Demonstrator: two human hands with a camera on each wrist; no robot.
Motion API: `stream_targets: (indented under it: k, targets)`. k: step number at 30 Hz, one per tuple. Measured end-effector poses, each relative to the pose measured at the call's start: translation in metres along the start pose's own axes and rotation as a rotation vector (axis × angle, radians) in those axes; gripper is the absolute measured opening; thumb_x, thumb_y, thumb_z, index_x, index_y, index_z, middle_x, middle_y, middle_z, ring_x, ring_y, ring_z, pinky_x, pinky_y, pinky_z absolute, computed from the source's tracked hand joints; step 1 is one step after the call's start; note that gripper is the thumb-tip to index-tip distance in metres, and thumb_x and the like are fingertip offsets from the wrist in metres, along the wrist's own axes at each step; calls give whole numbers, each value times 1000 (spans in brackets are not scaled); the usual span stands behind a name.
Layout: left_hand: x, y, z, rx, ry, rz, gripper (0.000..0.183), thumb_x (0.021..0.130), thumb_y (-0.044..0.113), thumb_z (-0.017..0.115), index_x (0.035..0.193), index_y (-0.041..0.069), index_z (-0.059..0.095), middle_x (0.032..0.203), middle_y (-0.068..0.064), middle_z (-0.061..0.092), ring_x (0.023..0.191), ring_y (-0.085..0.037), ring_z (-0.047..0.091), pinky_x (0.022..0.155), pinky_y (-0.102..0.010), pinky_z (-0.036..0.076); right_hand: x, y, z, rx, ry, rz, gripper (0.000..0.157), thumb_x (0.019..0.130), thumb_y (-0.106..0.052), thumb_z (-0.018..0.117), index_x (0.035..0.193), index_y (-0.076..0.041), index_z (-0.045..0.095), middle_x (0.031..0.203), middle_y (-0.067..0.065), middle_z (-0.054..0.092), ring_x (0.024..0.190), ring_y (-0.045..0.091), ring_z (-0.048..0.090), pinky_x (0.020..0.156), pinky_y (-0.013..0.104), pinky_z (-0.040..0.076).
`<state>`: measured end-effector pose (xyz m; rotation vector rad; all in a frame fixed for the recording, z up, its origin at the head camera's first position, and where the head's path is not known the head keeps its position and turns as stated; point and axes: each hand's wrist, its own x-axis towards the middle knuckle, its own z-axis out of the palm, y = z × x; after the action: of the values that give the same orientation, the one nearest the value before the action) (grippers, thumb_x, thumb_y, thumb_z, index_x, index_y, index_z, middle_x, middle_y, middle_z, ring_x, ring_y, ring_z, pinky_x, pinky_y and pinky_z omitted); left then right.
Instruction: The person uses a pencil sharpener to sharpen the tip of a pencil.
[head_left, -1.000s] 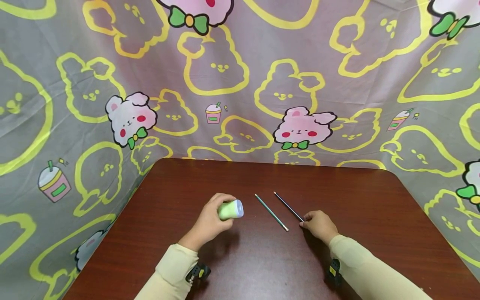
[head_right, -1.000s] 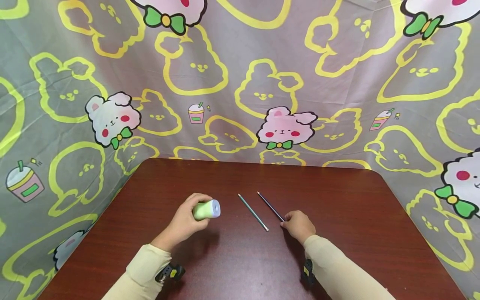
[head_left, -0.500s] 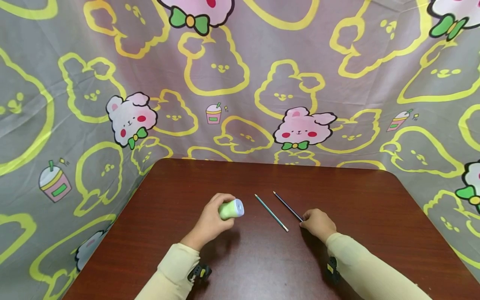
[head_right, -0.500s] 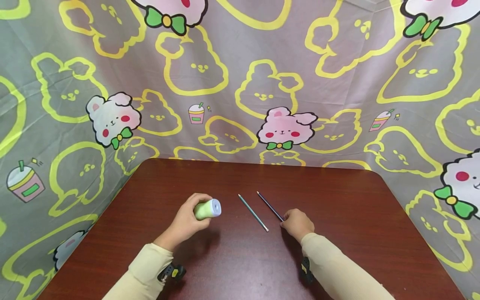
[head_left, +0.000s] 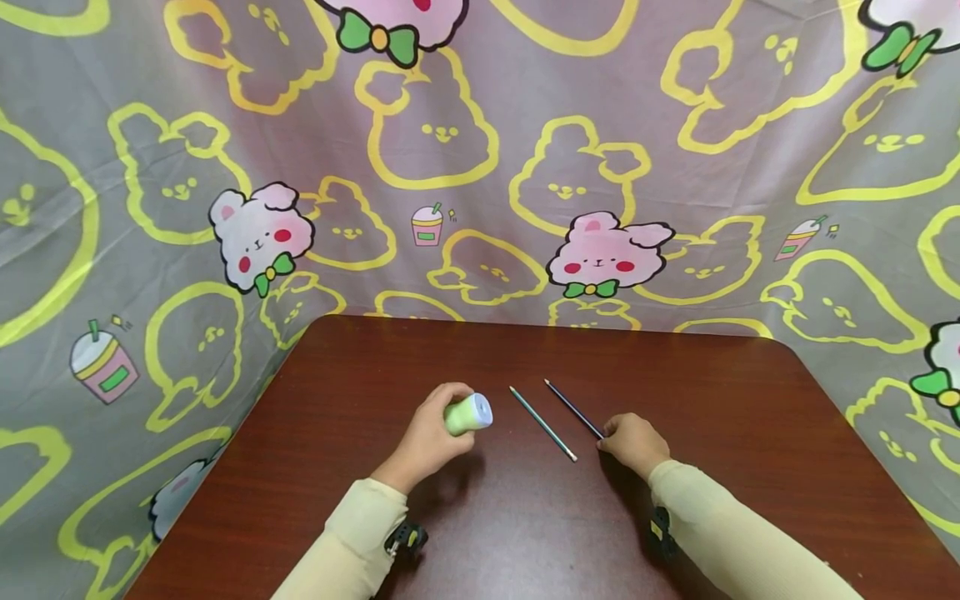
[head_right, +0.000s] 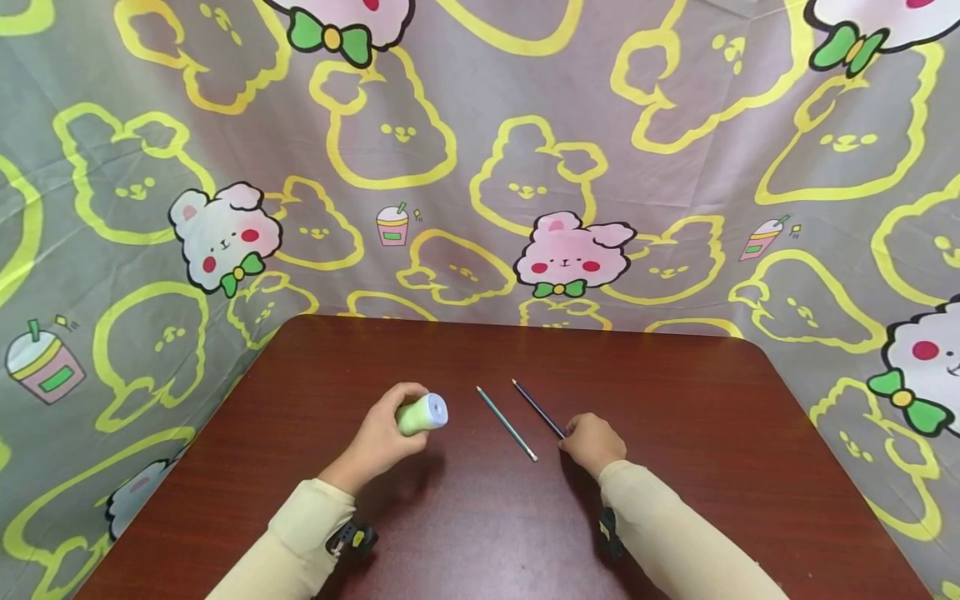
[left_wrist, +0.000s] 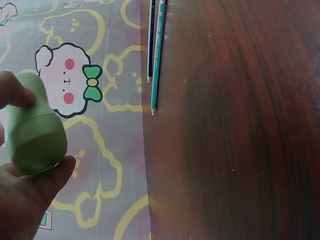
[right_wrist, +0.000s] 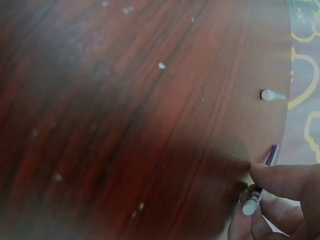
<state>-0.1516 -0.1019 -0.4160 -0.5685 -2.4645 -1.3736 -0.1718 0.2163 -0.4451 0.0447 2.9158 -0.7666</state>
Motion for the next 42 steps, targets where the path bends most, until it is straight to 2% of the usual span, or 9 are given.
stream_targets:
  k: [16,21,30,37,42]
  targets:
    - [5,-5,6,-15,-4,8,53,59,-8,70,109,4,57,104,-7,57,95,-21,54,80,-30,43,1,0,1,10,-5,-2,24,78,-18,73,97,-2,72,97,13,71,85,29,65,69,49,49]
    - [6,-4,8,-25,-3,-11,53,58,-9,68,108,4,57,103,-8,57,94,-21,54,80,-29,43,0,0,1,8,-4,-7,24,78,-18,73,97,-3,72,96,11,71,85,28,66,69,48,49]
    - [8,-5,10,-20,3,-17,50,60,-8,71,107,4,57,101,-7,60,92,-20,55,80,-31,43,-1,-1,1,-5,8,-16,22,78,-18,74,95,-4,72,93,10,71,82,26,65,66,46,48]
    - [10,-8,13,-1,-13,-56,49,62,-5,75,108,5,59,100,-6,63,94,-21,53,83,-39,43,-1,-1,1,-7,5,-15,21,77,-19,74,93,-5,72,91,9,71,80,24,65,64,45,48]
    - [12,-12,16,-25,-42,-74,48,64,-6,75,107,6,58,98,-5,62,88,-19,56,78,-33,46,1,-1,0,-8,-4,-12,20,77,-18,75,93,-6,72,91,8,71,80,23,64,65,45,48]
